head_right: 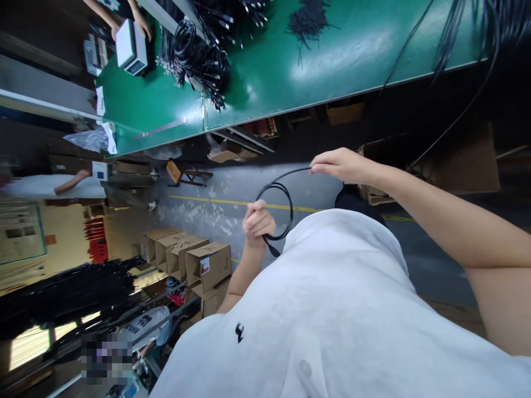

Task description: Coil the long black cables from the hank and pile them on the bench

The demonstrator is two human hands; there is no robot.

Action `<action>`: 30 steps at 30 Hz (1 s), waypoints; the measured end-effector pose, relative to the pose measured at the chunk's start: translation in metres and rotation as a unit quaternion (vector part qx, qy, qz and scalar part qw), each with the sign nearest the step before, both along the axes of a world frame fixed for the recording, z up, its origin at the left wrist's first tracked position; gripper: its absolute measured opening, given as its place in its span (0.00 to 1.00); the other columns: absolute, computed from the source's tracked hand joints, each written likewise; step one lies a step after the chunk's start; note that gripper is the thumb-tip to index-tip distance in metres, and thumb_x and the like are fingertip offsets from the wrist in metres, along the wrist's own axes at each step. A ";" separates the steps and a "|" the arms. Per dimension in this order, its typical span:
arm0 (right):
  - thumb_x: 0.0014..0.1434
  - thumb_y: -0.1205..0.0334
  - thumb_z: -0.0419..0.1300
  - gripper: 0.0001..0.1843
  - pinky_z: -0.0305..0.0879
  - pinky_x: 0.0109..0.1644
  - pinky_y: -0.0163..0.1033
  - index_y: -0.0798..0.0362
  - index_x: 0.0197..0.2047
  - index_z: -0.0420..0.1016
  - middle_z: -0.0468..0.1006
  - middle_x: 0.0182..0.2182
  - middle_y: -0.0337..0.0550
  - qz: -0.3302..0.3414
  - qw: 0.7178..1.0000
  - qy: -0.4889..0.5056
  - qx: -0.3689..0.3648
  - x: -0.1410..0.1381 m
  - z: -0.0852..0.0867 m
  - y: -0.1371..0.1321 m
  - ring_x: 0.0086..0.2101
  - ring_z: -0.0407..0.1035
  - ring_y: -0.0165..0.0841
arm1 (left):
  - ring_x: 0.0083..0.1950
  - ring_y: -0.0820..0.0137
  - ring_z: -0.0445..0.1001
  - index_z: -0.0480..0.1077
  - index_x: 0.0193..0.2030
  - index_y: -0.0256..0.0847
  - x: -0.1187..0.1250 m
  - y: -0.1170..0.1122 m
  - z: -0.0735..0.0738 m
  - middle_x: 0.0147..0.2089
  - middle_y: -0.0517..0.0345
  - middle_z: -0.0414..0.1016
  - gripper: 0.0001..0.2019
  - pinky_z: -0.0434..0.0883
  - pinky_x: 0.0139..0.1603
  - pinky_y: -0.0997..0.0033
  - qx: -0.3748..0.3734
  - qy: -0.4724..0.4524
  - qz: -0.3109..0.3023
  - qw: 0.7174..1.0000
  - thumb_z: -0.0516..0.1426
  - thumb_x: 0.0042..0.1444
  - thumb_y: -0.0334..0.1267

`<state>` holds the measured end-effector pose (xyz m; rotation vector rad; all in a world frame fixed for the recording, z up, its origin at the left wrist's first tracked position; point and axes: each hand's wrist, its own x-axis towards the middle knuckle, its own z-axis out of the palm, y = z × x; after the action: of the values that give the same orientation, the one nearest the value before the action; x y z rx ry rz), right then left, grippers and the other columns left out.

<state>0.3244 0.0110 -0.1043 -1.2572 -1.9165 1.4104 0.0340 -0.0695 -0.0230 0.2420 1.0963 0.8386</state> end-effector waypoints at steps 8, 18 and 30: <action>0.62 0.61 0.54 0.12 0.54 0.38 0.41 0.53 0.34 0.78 0.79 0.33 0.50 0.118 0.959 -0.236 0.103 0.050 -0.051 -0.060 0.33 0.67 0.36 | 0.12 0.84 0.47 0.71 0.51 0.44 -0.067 0.032 0.046 0.19 0.72 0.58 0.18 0.46 0.12 0.83 0.103 0.020 0.113 0.988 0.41 0.72 0.34; 0.70 0.52 0.45 0.23 0.52 0.39 0.39 0.53 0.31 0.74 0.75 0.28 0.43 0.169 0.961 -0.039 0.217 -0.003 0.069 -0.011 0.30 0.63 0.32 | 0.41 0.61 0.81 0.74 0.43 0.31 0.062 0.025 -0.027 0.40 0.41 0.81 0.19 0.75 0.47 0.61 -0.006 -0.085 -0.291 0.953 0.65 0.54 0.48; 0.66 0.47 0.51 0.20 0.60 0.46 0.39 0.51 0.39 0.78 0.80 0.36 0.43 0.072 0.981 -0.051 0.171 0.024 0.038 0.003 0.37 0.71 0.33 | 0.12 0.83 0.35 0.70 0.30 0.35 0.066 0.042 -0.009 0.13 0.73 0.39 0.19 0.42 0.12 0.87 -0.087 -0.133 -0.218 0.963 0.45 0.69 0.36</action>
<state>0.3486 0.0140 -0.0664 -1.0617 -2.2415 1.0370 0.1004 -0.0271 -0.0322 0.2060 0.8159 0.3648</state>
